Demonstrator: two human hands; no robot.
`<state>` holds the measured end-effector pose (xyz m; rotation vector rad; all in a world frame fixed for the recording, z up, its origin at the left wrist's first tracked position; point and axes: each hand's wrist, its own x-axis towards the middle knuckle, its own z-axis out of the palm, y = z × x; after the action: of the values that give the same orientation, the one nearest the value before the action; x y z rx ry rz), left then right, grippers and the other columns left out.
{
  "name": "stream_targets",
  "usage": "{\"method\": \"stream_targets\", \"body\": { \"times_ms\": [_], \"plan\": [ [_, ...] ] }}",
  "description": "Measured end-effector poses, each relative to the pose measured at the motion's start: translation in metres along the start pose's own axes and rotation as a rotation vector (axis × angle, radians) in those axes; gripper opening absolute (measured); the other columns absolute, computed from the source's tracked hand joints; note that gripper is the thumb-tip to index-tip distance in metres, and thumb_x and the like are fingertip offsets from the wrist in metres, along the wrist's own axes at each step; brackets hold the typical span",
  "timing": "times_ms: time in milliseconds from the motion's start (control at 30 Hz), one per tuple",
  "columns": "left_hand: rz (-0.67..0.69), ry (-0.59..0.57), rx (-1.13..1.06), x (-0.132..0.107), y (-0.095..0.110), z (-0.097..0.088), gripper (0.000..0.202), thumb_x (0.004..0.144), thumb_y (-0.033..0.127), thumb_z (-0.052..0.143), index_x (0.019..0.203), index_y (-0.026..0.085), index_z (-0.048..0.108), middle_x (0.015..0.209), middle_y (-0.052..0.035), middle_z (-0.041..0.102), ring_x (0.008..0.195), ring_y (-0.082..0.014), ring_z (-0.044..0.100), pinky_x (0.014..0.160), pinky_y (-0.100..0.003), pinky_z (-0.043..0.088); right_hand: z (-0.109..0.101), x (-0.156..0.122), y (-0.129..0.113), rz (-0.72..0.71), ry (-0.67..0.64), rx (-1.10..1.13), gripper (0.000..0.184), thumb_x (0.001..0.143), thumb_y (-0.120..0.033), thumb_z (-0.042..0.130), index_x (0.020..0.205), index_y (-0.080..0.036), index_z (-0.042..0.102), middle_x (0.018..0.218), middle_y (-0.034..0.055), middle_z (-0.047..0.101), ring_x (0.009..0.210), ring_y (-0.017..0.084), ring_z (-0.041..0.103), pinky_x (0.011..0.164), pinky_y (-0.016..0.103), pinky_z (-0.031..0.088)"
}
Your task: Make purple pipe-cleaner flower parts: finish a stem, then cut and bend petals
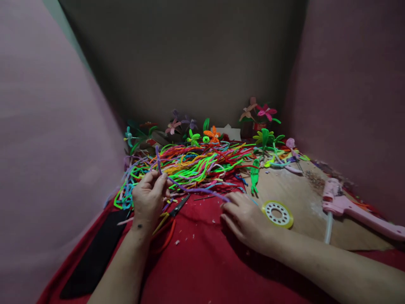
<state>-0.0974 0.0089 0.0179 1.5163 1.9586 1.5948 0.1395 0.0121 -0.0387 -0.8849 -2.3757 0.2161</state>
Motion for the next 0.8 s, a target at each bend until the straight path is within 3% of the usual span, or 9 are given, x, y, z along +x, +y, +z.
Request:
{"method": "stream_targets", "body": {
  "times_ms": [100,167,300,433,500,633,700,800],
  "plan": [
    [0.077,-0.023,-0.274,-0.013,0.007,0.004,0.011,0.078,0.028,0.059,0.078,0.018,0.055,0.063,0.003,0.058,0.042,-0.0073,0.047,0.04,-0.019,0.038,-0.015,0.0,-0.006,-0.003,0.289,0.206,0.013,0.087,-0.02,0.048,0.098,-0.015,0.053,0.106,0.0125,0.056,0.101,0.021,0.051,0.088,0.036,0.041],
    [0.15,-0.057,-0.307,-0.023,0.011,0.006,0.008,0.08,0.026,0.059,0.081,0.018,0.057,0.065,0.003,0.059,0.045,-0.007,0.049,0.044,-0.019,0.041,-0.023,0.0,-0.009,-0.004,0.337,0.316,0.007,0.087,-0.02,0.049,0.093,-0.018,0.051,0.102,0.0096,0.057,0.1,0.019,0.053,0.087,0.032,0.042],
    [0.162,-0.105,-0.369,-0.033,0.017,0.007,0.007,0.082,0.025,0.057,0.085,0.019,0.058,0.069,0.0025,0.06,0.051,-0.007,0.051,0.051,-0.02,0.044,-0.028,0.002,-0.007,0.14,0.2,0.396,0.011,0.087,-0.022,0.048,0.079,-0.018,0.054,0.075,0.0026,0.058,0.072,0.014,0.055,0.067,0.025,0.044],
    [0.011,0.061,-0.684,-0.021,0.019,0.001,0.01,0.076,0.022,0.063,0.081,0.02,0.055,0.063,0.0053,0.057,0.049,-0.0066,0.051,0.046,-0.017,0.042,-0.025,0.004,-0.003,0.222,-0.018,0.398,0.024,0.086,-0.025,0.049,0.065,-0.016,0.054,0.058,-0.0012,0.052,0.055,0.01,0.047,0.053,0.022,0.037],
    [-0.147,0.081,-0.891,-0.011,0.017,-0.003,0.015,0.073,0.02,0.065,0.079,0.02,0.051,0.066,0.0056,0.059,0.049,-0.0058,0.051,0.045,-0.016,0.041,-0.021,0.004,-0.005,0.157,-0.066,0.408,0.022,0.086,-0.025,0.05,0.067,-0.016,0.057,0.061,-0.0008,0.055,0.059,0.01,0.05,0.057,0.022,0.038],
    [-0.459,-0.102,-1.099,-0.002,0.008,-0.005,0.011,0.078,0.022,0.06,0.076,0.018,0.05,0.066,0.0032,0.06,0.041,-0.0032,0.041,0.037,-0.014,0.035,-0.016,0.002,-0.005,0.098,-0.142,0.33,0.023,0.087,-0.024,0.049,0.067,-0.016,0.057,0.062,0.0004,0.056,0.06,0.011,0.051,0.058,0.023,0.041],
    [-0.453,-0.136,-1.155,-0.003,0.005,-0.003,0.01,0.079,0.022,0.059,0.077,0.017,0.051,0.062,0.0039,0.056,0.041,-0.0032,0.041,0.036,-0.014,0.034,-0.019,0.003,-0.003,0.108,-0.13,0.277,0.022,0.086,-0.023,0.05,0.066,-0.016,0.056,0.069,0.003,0.059,0.066,0.014,0.055,0.062,0.026,0.044],
    [-0.32,-0.135,-1.126,-0.011,0.006,0.001,0.015,0.076,0.024,0.064,0.08,0.018,0.051,0.065,0.0042,0.057,0.046,-0.0049,0.048,0.041,-0.016,0.039,-0.037,0.006,0.001,0.059,-0.008,0.262,0.018,0.084,-0.026,0.055,0.068,-0.019,0.058,0.108,0.0084,0.059,0.1,0.02,0.056,0.084,0.035,0.047]
  ]
}}
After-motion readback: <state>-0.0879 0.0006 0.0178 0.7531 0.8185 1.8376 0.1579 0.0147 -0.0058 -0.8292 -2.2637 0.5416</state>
